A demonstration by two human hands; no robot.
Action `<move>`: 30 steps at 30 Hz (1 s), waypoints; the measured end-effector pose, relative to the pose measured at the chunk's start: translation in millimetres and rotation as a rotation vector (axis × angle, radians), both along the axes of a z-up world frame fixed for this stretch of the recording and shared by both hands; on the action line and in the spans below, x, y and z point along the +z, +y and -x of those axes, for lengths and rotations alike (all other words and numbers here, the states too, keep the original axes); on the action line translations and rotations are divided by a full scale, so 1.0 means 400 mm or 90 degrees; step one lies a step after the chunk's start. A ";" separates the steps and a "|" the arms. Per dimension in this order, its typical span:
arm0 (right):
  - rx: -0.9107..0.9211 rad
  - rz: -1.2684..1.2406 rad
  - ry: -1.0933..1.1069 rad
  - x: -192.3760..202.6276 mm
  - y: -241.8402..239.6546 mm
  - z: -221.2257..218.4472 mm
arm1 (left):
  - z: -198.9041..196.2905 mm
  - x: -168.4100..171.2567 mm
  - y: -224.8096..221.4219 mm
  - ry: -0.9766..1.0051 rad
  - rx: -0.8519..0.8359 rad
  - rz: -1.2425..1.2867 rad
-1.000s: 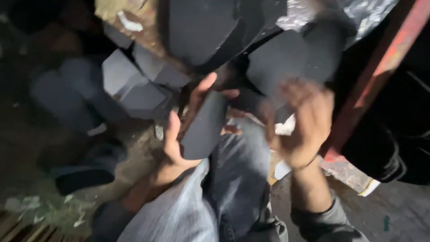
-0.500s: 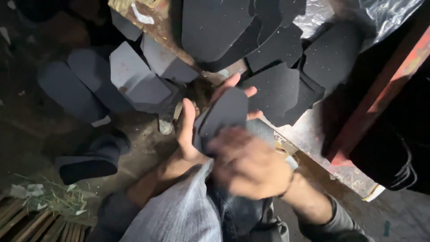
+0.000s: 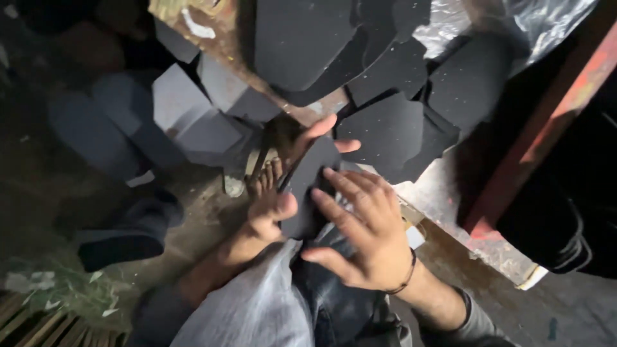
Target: The person sorts and stacks black foam pieces into piles and places them into plastic bags on a workbench.
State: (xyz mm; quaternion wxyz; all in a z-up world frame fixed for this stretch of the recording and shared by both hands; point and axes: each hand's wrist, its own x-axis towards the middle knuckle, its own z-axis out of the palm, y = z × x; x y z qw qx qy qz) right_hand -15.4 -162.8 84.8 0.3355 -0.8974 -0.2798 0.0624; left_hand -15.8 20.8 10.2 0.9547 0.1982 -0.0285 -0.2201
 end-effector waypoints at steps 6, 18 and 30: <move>-0.306 0.256 -0.194 -0.047 -0.051 -0.079 | 0.006 -0.016 -0.007 0.097 0.002 0.031; 0.103 -0.201 0.027 0.019 -0.028 -0.043 | -0.013 0.012 -0.002 0.027 0.012 -0.023; -0.388 0.209 -0.179 -0.084 -0.233 -0.077 | -0.006 -0.004 -0.009 0.065 0.007 -0.033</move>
